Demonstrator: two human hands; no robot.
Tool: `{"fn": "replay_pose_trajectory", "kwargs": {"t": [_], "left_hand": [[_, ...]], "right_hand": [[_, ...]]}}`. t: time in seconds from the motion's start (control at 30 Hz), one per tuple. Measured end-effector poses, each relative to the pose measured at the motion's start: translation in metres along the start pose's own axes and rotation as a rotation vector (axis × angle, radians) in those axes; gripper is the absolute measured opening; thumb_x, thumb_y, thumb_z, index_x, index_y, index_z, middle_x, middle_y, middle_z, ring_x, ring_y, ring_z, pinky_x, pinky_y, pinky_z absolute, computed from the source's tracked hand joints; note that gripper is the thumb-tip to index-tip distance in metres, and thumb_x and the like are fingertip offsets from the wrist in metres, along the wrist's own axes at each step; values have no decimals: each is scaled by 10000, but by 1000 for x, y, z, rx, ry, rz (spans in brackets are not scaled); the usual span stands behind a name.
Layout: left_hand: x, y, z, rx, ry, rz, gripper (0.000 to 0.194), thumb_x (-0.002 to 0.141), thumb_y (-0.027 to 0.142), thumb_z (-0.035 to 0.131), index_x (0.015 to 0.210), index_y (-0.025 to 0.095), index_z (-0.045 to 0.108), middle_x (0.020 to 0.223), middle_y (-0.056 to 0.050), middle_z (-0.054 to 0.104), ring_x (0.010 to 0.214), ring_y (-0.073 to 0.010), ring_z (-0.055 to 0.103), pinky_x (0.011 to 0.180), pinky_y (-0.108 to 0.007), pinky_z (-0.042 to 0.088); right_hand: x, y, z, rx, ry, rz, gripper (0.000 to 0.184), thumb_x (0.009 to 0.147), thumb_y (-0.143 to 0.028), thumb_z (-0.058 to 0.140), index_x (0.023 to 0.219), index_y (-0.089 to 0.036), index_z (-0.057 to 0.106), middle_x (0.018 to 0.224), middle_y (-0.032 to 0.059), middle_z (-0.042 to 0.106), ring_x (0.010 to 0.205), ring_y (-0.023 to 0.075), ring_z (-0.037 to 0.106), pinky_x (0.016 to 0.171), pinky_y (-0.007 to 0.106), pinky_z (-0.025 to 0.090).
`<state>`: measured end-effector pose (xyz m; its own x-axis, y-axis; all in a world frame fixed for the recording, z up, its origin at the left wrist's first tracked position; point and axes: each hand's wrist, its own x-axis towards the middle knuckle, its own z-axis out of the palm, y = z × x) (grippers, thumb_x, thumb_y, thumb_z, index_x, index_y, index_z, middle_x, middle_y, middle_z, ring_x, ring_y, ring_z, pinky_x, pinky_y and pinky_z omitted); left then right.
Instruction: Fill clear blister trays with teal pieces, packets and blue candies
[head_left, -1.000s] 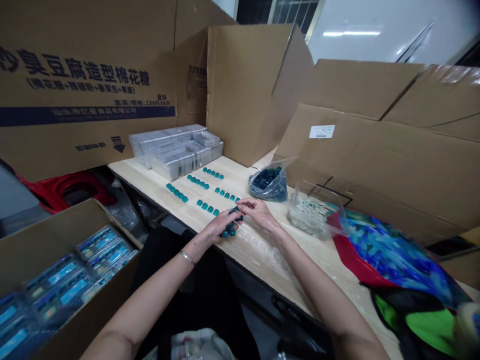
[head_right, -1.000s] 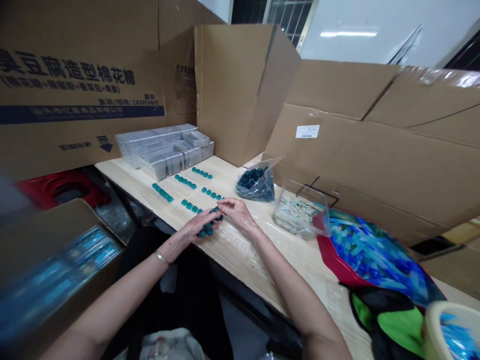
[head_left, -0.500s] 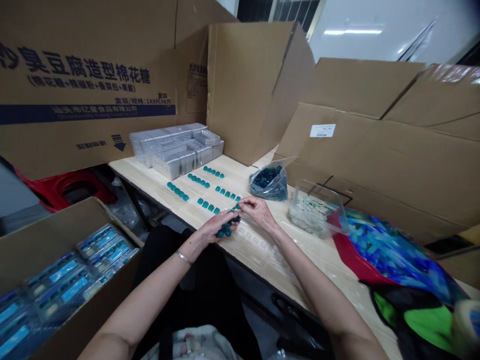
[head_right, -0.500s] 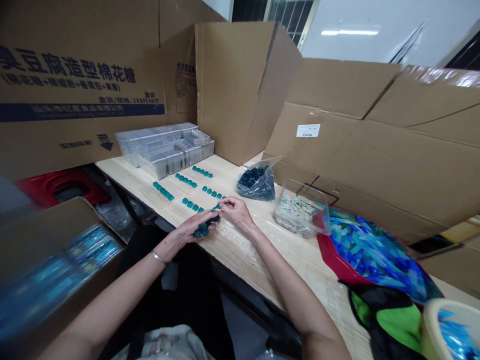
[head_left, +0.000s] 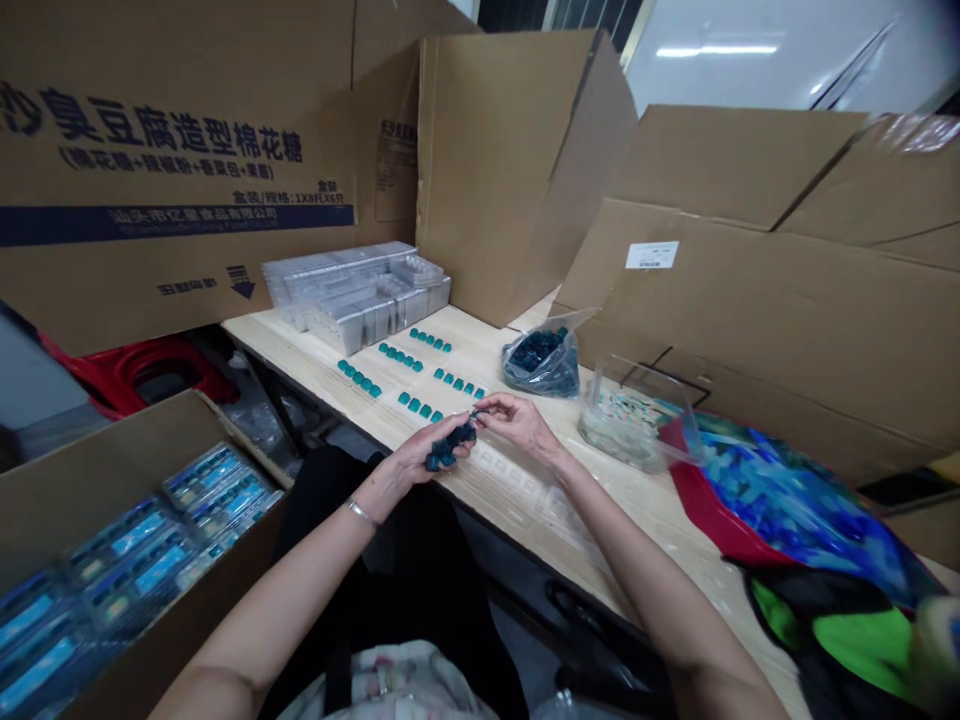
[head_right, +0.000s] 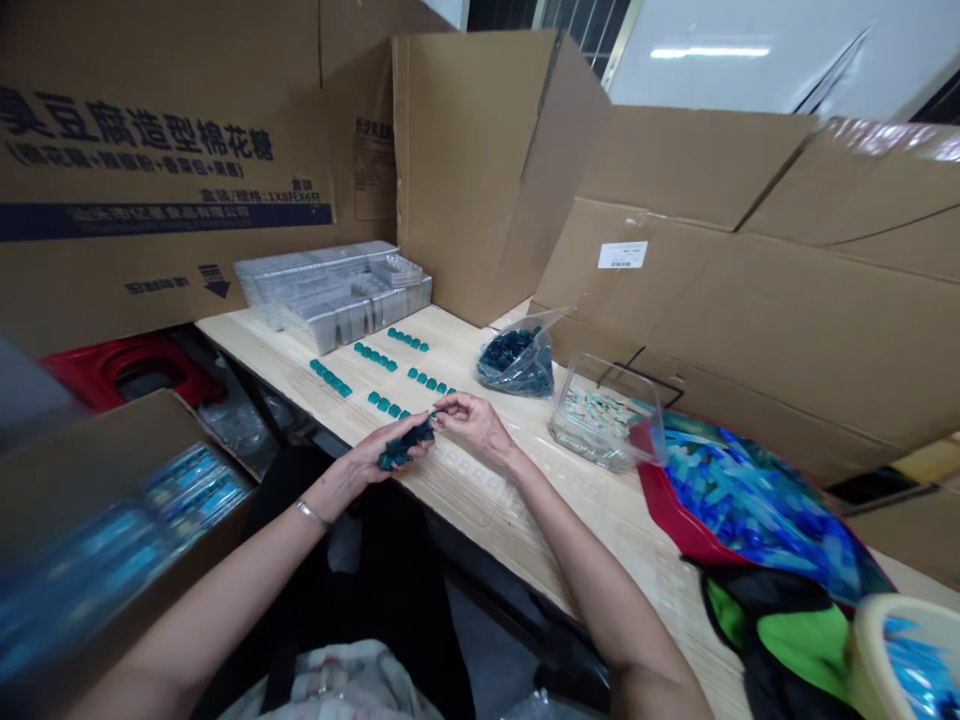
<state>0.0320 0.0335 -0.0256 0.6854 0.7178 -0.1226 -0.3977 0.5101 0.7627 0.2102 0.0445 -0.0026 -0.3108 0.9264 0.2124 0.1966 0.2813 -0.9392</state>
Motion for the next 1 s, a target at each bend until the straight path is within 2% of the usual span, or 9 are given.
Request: {"fn": "replay_pose_trajectory", "kwargs": {"t": [0.2,0.4,0.57,0.77,0.87,0.97,1.0], "left_hand": [[0,-2,-6,-59,-40,-31,245,761,369,571,848,151,499,681,16,447,451,-25,407,299,-93,223],[-3,1,-8,-91,-74,-60,189,766,312,564,844,156,489,661,28,406,435,-19,374,298,-91,210],[-11,5,-8,-56,-44,-51,211,771,348,554,835,157,491,664,28,394,439,-23,371,296,-96,208],[-17,8,-6,-35,-25,-30,237,764,360,568,825,139,508,657,23,398,442,-25,376,295,-103,203],[-23,15,-17,-58,-7,-38,203,772,333,559,793,138,506,630,31,383,425,-25,360,285,-105,200],[-37,26,-37,-94,60,38,202,776,340,561,775,149,495,623,40,384,407,-21,343,280,-105,223],[-40,29,-42,-97,91,63,200,775,340,566,786,152,498,630,40,394,409,-20,350,282,-104,234]], "right_hand": [[-2,-6,5,-174,77,-91,147,695,-237,610,810,-148,629,736,14,628,644,108,587,642,226,469],[-3,-4,9,-119,112,-83,131,686,-234,602,785,-150,613,785,28,637,691,119,599,662,234,473],[-3,-3,10,-147,134,-151,102,677,-202,595,762,-153,623,817,37,642,754,131,605,723,253,477],[-2,-5,19,-149,151,-166,85,662,-191,598,732,-154,627,815,45,645,750,142,612,718,266,489],[-1,-1,0,-207,216,-195,88,658,-188,597,729,-160,640,826,46,655,761,149,613,728,272,486],[-2,4,-35,-265,458,-145,107,651,-212,618,739,-159,650,774,42,662,700,149,609,690,278,489],[-3,4,-44,-249,491,-112,129,660,-233,625,762,-159,652,754,40,661,674,147,607,674,281,491]]}}
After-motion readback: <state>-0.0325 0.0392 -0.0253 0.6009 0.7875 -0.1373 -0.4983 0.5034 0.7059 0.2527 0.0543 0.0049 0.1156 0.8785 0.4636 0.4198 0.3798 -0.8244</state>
